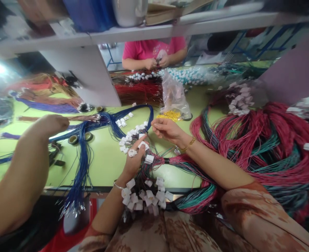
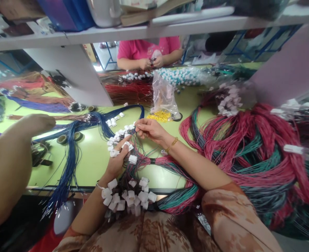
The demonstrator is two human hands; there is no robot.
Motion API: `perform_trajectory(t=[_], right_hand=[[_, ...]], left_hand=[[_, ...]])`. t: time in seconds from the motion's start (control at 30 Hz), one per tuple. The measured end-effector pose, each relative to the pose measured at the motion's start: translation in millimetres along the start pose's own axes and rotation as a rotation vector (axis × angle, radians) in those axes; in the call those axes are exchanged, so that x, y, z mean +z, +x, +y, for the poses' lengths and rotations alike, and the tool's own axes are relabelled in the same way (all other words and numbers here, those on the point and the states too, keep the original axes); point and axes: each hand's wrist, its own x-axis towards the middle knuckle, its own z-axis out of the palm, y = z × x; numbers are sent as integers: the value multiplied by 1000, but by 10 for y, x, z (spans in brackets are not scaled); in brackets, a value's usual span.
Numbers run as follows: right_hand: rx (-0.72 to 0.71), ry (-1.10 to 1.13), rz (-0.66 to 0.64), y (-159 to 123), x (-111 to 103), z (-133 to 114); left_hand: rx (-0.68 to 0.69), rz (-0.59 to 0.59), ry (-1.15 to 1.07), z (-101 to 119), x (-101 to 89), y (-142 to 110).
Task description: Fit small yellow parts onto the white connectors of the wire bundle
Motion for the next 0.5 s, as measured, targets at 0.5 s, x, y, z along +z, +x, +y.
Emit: perform_trajectory(t=[0.5], right_hand=[[96,38,-63,-93,139,72]], left_hand=[[-68,31,-318,-3,14,22]])
